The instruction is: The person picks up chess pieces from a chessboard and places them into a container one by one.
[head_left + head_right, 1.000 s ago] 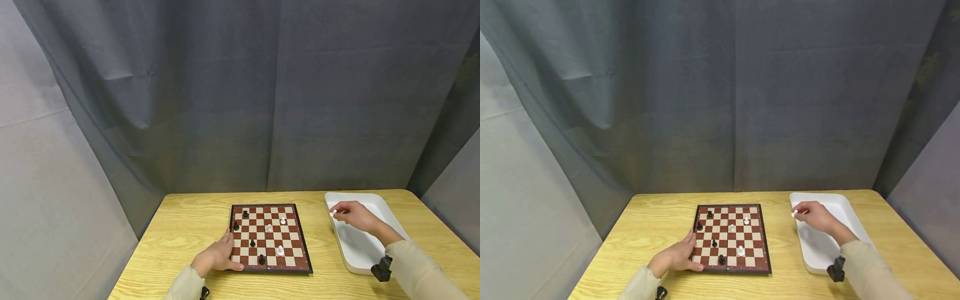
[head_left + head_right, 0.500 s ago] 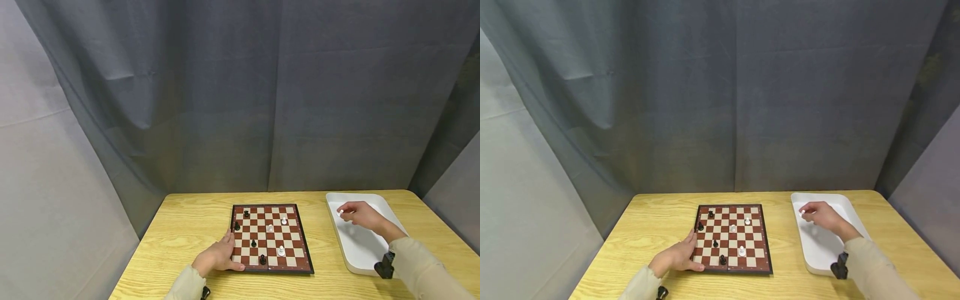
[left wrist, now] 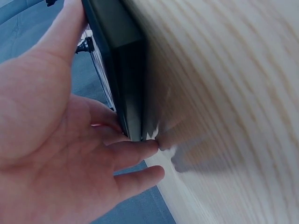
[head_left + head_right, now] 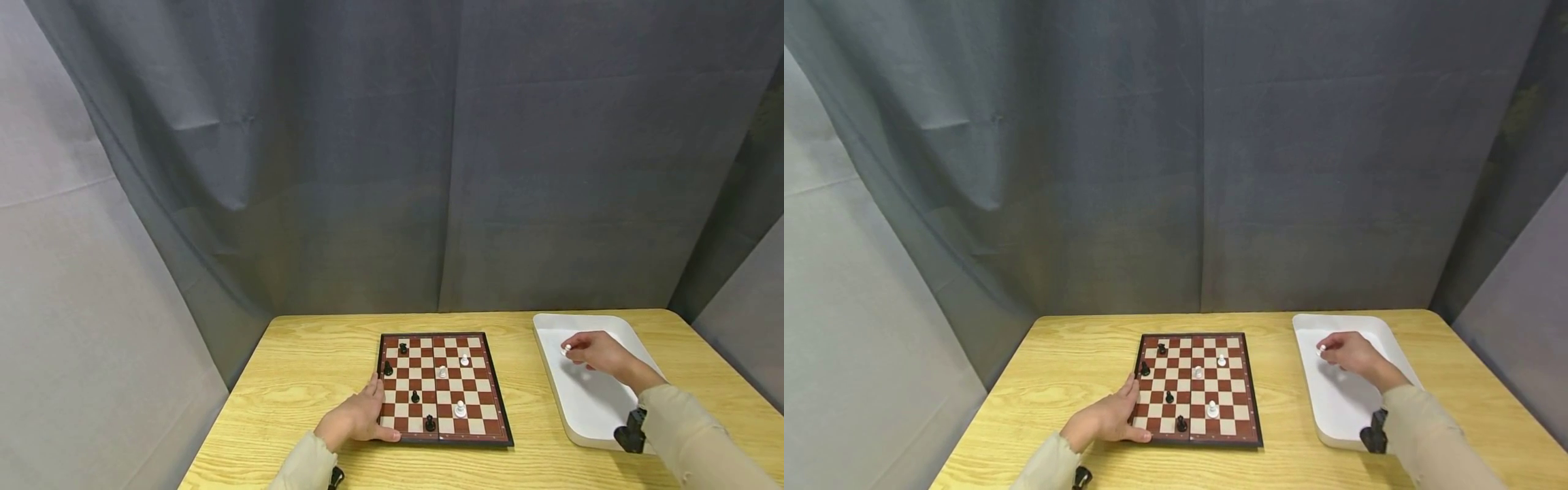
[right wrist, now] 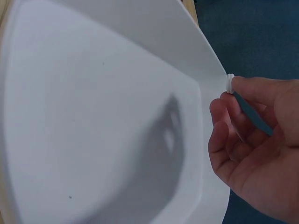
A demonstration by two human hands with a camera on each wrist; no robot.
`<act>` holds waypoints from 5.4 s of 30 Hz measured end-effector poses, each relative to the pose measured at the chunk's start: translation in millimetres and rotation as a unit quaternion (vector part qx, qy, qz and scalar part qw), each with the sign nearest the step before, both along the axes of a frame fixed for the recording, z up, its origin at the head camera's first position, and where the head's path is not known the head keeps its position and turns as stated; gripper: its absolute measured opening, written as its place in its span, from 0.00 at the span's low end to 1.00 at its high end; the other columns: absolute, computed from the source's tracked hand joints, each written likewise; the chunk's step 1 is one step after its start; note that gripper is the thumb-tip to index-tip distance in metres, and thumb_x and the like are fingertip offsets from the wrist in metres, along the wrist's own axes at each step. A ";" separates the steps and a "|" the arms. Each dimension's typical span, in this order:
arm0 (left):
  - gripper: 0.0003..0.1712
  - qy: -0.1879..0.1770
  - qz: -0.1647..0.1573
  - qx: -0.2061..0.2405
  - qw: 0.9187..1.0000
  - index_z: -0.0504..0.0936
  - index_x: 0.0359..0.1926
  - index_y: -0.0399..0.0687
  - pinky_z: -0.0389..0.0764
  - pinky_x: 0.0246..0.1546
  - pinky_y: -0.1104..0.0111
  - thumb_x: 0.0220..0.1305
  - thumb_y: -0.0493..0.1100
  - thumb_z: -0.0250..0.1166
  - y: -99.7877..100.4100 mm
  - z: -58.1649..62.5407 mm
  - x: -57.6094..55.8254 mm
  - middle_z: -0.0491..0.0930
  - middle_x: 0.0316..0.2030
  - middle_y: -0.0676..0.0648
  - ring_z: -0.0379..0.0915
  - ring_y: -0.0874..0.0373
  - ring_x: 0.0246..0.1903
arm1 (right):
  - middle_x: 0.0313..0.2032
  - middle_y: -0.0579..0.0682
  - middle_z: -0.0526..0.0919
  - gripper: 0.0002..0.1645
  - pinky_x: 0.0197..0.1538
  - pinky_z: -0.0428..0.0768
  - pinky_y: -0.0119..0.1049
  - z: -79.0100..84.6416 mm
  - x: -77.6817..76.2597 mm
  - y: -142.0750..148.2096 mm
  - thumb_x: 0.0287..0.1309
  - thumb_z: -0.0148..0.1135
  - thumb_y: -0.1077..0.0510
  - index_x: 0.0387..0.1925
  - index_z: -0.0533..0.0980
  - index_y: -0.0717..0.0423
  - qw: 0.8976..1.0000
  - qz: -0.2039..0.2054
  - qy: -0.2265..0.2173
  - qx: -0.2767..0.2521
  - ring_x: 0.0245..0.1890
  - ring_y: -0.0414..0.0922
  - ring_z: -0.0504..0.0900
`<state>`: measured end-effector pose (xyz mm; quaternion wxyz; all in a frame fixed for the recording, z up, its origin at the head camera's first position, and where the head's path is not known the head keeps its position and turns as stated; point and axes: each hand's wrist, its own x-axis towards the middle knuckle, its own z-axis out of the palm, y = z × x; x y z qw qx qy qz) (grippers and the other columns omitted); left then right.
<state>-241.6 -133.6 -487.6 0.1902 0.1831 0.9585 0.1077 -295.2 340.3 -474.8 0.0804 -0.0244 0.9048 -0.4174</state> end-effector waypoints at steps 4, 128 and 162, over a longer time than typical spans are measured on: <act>0.64 -0.003 -0.001 0.000 1.000 0.48 0.72 0.32 0.62 0.63 0.55 0.49 0.68 0.66 0.6 -0.9 0.8 0.40 0.72 0.35 0.50 0.43 0.68 | 0.37 0.59 0.81 0.17 0.34 0.77 0.42 -3.1 1.7 5.1 0.61 0.60 0.62 0.47 0.74 0.72 1.000 -0.012 -0.002 0.006 0.35 0.50 0.79; 0.64 -0.011 -0.001 0.012 1.000 0.48 0.72 0.32 0.63 0.63 0.57 0.49 0.68 0.66 -0.6 1.0 -0.4 0.39 0.72 0.36 0.47 0.45 0.69 | 0.33 0.42 0.80 0.03 0.33 0.74 0.33 -28.0 51.2 -186.2 0.59 0.64 0.57 0.31 0.81 0.51 0.970 0.217 0.105 -0.020 0.32 0.38 0.74; 0.64 -0.011 0.000 0.013 1.000 0.47 0.72 0.32 0.64 0.62 0.57 0.49 0.67 0.66 -0.7 -0.4 -1.9 0.39 0.72 0.36 0.49 0.43 0.68 | 0.32 0.45 0.78 0.02 0.31 0.74 0.33 2.5 40.2 -152.4 0.60 0.63 0.60 0.34 0.80 0.55 0.976 0.173 0.130 -0.031 0.31 0.41 0.73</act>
